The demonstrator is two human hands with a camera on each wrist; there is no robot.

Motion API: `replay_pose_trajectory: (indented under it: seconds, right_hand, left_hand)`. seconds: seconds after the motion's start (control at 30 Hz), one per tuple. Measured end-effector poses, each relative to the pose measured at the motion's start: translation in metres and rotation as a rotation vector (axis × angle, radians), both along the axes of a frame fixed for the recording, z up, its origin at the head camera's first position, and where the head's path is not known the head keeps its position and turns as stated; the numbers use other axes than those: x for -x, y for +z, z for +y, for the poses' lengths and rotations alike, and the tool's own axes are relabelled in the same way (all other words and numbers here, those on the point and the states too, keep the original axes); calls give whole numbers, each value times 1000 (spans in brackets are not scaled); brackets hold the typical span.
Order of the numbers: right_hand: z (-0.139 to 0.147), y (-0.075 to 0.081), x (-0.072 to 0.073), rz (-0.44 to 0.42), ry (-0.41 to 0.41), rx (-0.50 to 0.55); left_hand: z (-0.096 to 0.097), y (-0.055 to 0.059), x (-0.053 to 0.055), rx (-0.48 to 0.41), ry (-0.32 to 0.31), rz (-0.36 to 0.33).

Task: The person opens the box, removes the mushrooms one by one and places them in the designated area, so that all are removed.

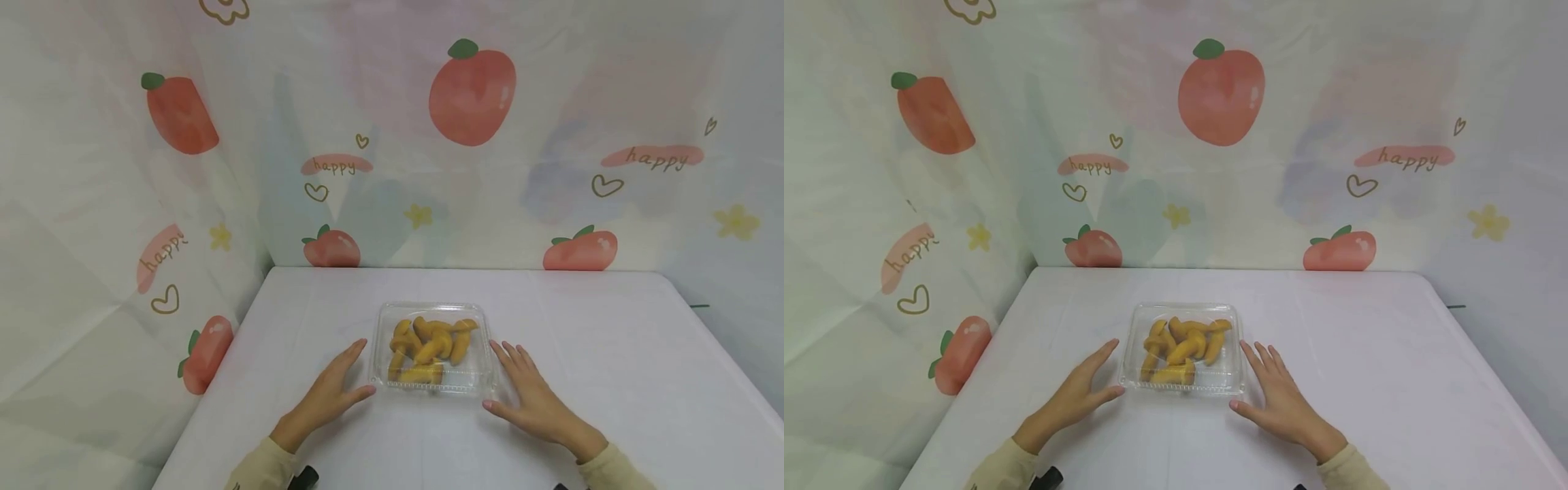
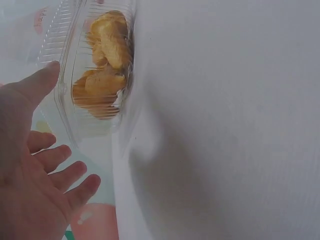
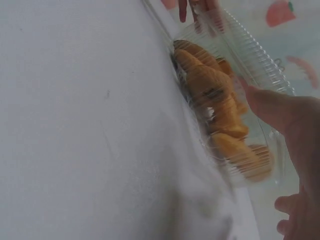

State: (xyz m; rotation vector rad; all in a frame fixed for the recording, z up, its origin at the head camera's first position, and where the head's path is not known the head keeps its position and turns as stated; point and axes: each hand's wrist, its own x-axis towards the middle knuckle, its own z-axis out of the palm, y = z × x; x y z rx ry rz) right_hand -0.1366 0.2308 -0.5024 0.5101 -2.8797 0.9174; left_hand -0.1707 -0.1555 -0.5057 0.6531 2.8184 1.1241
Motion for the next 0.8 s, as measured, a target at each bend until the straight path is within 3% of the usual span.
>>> replay_pose_trajectory:
  seconds: [0.17, 0.6, 0.8]
  right_hand:
    - [-2, -5, -1, 6, -1, 52]
    - [-9, -11, -5, -33, 2, 162]
    - [-13, -10, -7, -26, -2, 185]
  left_hand:
    - [4, -1, -2, -23, -23, -69]
    - [18, -6, -6, -82, -21, -125]
    - [22, -7, -9, -73, 7, -65]
